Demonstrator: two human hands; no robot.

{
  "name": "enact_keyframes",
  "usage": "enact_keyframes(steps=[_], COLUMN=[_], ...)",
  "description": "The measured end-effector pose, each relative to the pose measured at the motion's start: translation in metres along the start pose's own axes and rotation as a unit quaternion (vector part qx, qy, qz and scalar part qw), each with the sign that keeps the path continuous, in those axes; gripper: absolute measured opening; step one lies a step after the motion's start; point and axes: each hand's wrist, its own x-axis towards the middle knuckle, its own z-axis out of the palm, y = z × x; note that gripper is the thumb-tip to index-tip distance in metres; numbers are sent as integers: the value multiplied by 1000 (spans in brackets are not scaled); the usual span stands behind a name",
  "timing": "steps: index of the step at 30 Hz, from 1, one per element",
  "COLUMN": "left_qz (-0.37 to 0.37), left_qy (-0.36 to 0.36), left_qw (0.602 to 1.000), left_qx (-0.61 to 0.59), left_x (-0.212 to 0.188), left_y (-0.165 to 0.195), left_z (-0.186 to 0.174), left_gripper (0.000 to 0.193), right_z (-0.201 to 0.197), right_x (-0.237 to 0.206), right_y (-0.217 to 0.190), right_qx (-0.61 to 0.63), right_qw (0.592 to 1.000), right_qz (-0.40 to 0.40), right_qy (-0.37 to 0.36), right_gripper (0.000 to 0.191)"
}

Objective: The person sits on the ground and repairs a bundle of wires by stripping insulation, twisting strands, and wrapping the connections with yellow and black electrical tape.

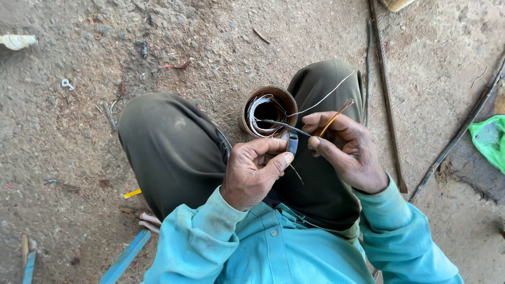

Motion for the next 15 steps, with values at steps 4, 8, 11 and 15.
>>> enact_keyframes(steps=[4,8,11,15], left_qz=[33,40,16,-7], left_qy=[26,23,24,38], left_qw=[996,993,989,988], left_qx=[73,111,147,151], left_x=[1,0,-1,0], left_y=[3,7,9,7], left_z=[8,12,15,19], left_gripper=[22,20,18,19], right_z=[-11,-18,-16,-7], right_x=[-16,-20,-22,-26], right_y=[-6,-1,2,0], right_qx=[-15,28,66,69], right_qw=[999,999,997,996], right_qz=[33,27,37,37], right_qy=[-31,-33,-20,-30], right_gripper=[38,35,37,43])
